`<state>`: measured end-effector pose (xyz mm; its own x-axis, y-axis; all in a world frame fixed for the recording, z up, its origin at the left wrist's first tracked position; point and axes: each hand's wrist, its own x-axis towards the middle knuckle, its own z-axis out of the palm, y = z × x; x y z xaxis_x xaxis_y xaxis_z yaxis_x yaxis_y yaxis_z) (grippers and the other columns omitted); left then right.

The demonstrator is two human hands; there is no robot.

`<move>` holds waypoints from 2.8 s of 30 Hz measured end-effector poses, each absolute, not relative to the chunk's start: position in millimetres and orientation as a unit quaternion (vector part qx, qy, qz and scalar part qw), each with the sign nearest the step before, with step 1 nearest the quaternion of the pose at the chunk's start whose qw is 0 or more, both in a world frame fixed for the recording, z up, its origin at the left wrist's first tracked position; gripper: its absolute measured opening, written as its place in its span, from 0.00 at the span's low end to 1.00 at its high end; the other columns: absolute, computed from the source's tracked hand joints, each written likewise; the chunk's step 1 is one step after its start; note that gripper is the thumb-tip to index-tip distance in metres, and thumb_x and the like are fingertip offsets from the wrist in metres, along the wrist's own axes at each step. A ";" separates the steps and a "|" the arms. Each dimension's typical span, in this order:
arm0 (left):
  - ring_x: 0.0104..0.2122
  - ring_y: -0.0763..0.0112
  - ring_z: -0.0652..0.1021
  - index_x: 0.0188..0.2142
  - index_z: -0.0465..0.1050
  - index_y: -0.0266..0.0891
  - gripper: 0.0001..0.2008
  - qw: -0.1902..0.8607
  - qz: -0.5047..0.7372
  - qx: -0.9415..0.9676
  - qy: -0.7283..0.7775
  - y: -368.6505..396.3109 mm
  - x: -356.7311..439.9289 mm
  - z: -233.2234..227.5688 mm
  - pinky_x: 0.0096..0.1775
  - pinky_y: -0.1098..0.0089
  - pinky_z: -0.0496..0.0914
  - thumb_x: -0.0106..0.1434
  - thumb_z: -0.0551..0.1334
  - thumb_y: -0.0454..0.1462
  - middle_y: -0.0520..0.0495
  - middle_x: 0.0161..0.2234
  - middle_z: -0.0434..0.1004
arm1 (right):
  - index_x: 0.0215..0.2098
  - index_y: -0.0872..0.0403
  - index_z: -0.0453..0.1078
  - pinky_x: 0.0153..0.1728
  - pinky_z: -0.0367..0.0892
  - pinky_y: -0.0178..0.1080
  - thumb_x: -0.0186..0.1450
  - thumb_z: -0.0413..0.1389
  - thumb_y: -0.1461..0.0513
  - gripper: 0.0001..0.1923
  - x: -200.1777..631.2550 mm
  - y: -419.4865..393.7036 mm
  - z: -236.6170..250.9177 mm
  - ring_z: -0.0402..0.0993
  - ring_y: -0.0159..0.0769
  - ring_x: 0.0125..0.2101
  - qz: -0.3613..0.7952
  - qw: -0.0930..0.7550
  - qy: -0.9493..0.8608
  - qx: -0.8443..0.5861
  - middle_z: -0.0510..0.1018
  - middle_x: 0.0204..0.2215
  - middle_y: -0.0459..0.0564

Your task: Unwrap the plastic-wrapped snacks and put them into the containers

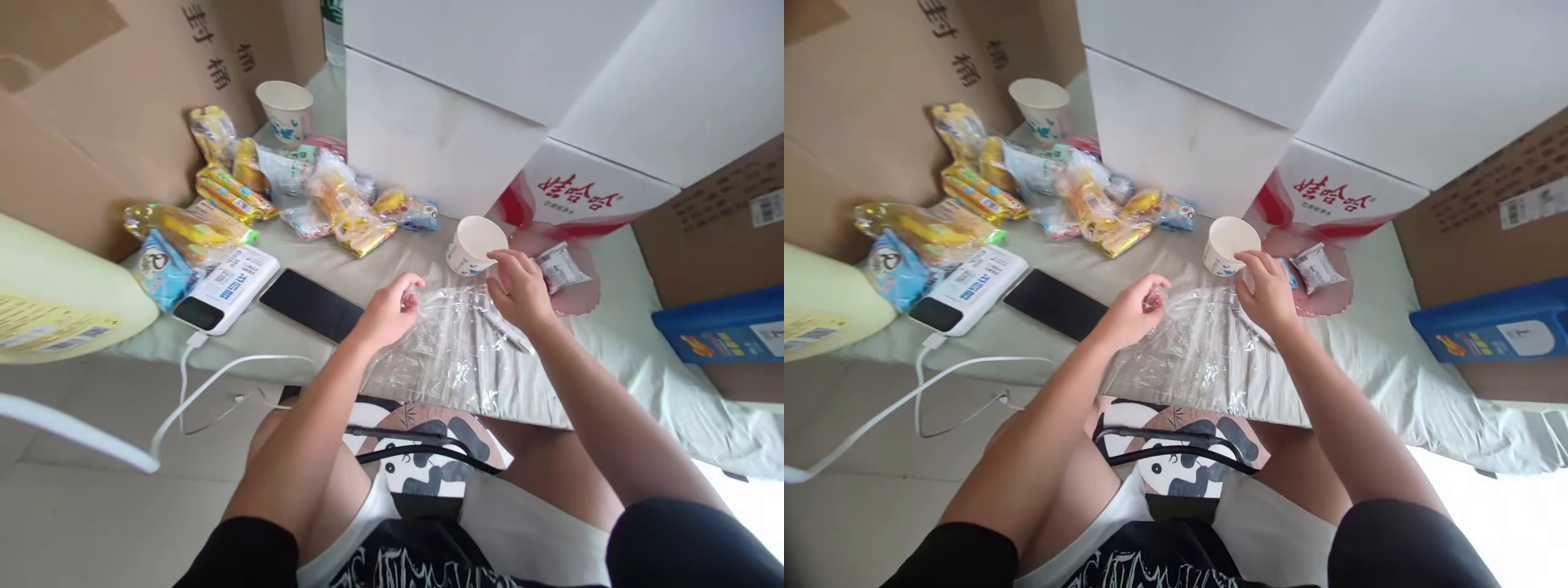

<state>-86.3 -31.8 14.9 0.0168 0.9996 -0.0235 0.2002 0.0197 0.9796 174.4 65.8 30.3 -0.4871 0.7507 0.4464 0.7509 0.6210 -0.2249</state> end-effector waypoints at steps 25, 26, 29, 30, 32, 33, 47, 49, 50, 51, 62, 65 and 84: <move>0.29 0.73 0.69 0.41 0.72 0.56 0.21 0.638 0.559 0.300 0.436 -14.7 -65.6 16.4 0.35 0.67 0.76 0.48 0.69 0.34 0.56 0.29 0.64 | 0.53 0.46 0.71 0.53 0.73 0.52 0.67 0.55 0.64 0.17 223.0 -14.5 -13.8 0.81 0.43 0.45 0.254 0.413 -0.722 -0.495 0.83 0.38 0.48; 0.32 0.74 0.73 0.43 0.72 0.57 0.23 0.627 0.572 0.291 0.441 -12.0 -65.9 16.5 0.39 0.68 0.77 0.49 0.69 0.33 0.57 0.32 0.68 | 0.52 0.46 0.70 0.48 0.75 0.48 0.67 0.56 0.63 0.16 225.0 -14.0 -12.1 0.81 0.40 0.40 0.274 0.459 -0.684 -0.496 0.81 0.36 0.47; 0.42 0.73 0.81 0.57 0.66 0.61 0.35 0.611 0.556 0.267 0.497 -7.6 -66.4 16.9 0.47 0.66 0.78 0.52 0.72 0.34 0.57 0.42 0.79 | 0.51 0.46 0.65 0.35 0.76 0.40 0.67 0.57 0.60 0.15 230.7 -12.4 -8.3 0.76 0.33 0.29 0.334 0.556 -0.569 -0.506 0.75 0.33 0.42; 0.44 0.70 0.83 0.63 0.61 0.61 0.41 0.615 0.527 0.267 0.521 -7.9 -66.2 17.2 0.47 0.66 0.79 0.53 0.73 0.36 0.55 0.44 0.81 | 0.51 0.45 0.64 0.32 0.75 0.38 0.67 0.57 0.60 0.15 231.9 -12.3 -7.4 0.75 0.31 0.26 0.346 0.568 -0.543 -0.513 0.74 0.32 0.41; 0.43 0.65 0.85 0.72 0.49 0.58 0.53 0.640 0.446 0.288 0.555 -11.0 -65.3 18.3 0.43 0.65 0.79 0.54 0.75 0.38 0.49 0.45 0.84 | 0.50 0.45 0.62 0.28 0.74 0.37 0.66 0.58 0.59 0.15 232.8 -12.7 -6.4 0.73 0.29 0.23 0.361 0.573 -0.514 -0.526 0.73 0.31 0.39; 0.40 0.65 0.86 0.74 0.45 0.55 0.56 0.650 0.411 0.306 0.561 -13.1 -64.7 18.9 0.41 0.66 0.78 0.54 0.76 0.39 0.47 0.44 0.85 | 0.49 0.45 0.61 0.27 0.73 0.36 0.66 0.58 0.58 0.15 232.7 -13.1 -6.2 0.72 0.28 0.22 0.367 0.570 -0.508 -0.531 0.73 0.31 0.39; 0.18 0.80 0.73 0.69 0.60 0.46 0.43 0.606 0.375 0.372 0.594 -6.9 -60.0 21.6 0.19 0.76 0.58 0.54 0.71 0.36 0.46 0.41 0.86 | 0.49 0.44 0.58 0.21 0.65 0.35 0.68 0.57 0.54 0.15 232.8 -15.8 -9.4 0.65 0.27 0.16 0.431 0.545 -0.490 -0.526 0.71 0.25 0.36; 0.17 0.81 0.70 0.60 0.68 0.46 0.36 0.582 0.433 0.380 0.574 -8.5 -62.5 23.0 0.19 0.75 0.56 0.50 0.70 0.33 0.49 0.40 0.85 | 0.50 0.44 0.59 0.20 0.65 0.35 0.68 0.57 0.54 0.15 235.2 -15.7 -7.0 0.66 0.28 0.16 0.418 0.544 -0.492 -0.536 0.70 0.24 0.36; 0.16 0.82 0.69 0.55 0.70 0.47 0.32 0.565 0.474 0.378 0.559 -9.8 -64.4 24.4 0.18 0.74 0.55 0.49 0.69 0.33 0.51 0.39 0.84 | 0.50 0.44 0.60 0.20 0.65 0.36 0.68 0.56 0.53 0.14 236.6 -15.7 -5.6 0.66 0.28 0.16 0.407 0.546 -0.492 -0.542 0.72 0.24 0.36; 0.16 0.83 0.67 0.50 0.71 0.48 0.28 0.549 0.517 0.374 0.540 -11.2 -66.5 26.0 0.18 0.74 0.56 0.48 0.69 0.32 0.54 0.38 0.84 | 0.50 0.45 0.60 0.20 0.66 0.36 0.69 0.56 0.53 0.14 238.0 -15.6 -4.2 0.67 0.28 0.16 0.394 0.554 -0.490 -0.546 0.73 0.25 0.37; 0.23 0.73 0.80 0.36 0.74 0.41 0.19 0.513 0.553 0.408 0.515 -7.4 -72.4 16.7 0.26 0.74 0.71 0.49 0.77 0.43 0.51 0.27 0.83 | 0.43 0.48 0.72 0.23 0.69 0.35 0.70 0.61 0.51 0.11 250.1 -15.1 -3.7 0.73 0.27 0.19 0.388 0.618 -0.486 -0.480 0.82 0.29 0.43; 0.28 0.69 0.83 0.36 0.76 0.40 0.21 0.471 0.575 0.434 0.509 -8.7 -75.6 12.2 0.29 0.72 0.75 0.47 0.79 0.45 0.48 0.32 0.85 | 0.43 0.47 0.76 0.30 0.74 0.36 0.67 0.65 0.51 0.12 260.4 -14.1 -3.7 0.78 0.29 0.25 0.378 0.631 -0.520 -0.434 0.85 0.36 0.46; 0.39 0.63 0.83 0.25 0.75 0.44 0.21 0.410 0.623 0.494 0.446 -12.5 -77.9 11.7 0.46 0.61 0.78 0.51 0.77 0.54 0.49 0.31 0.80 | 0.32 0.48 0.70 0.59 0.70 0.60 0.70 0.59 0.51 0.12 272.7 -33.9 24.0 0.84 0.45 0.38 0.263 0.520 -0.680 -0.445 0.79 0.24 0.45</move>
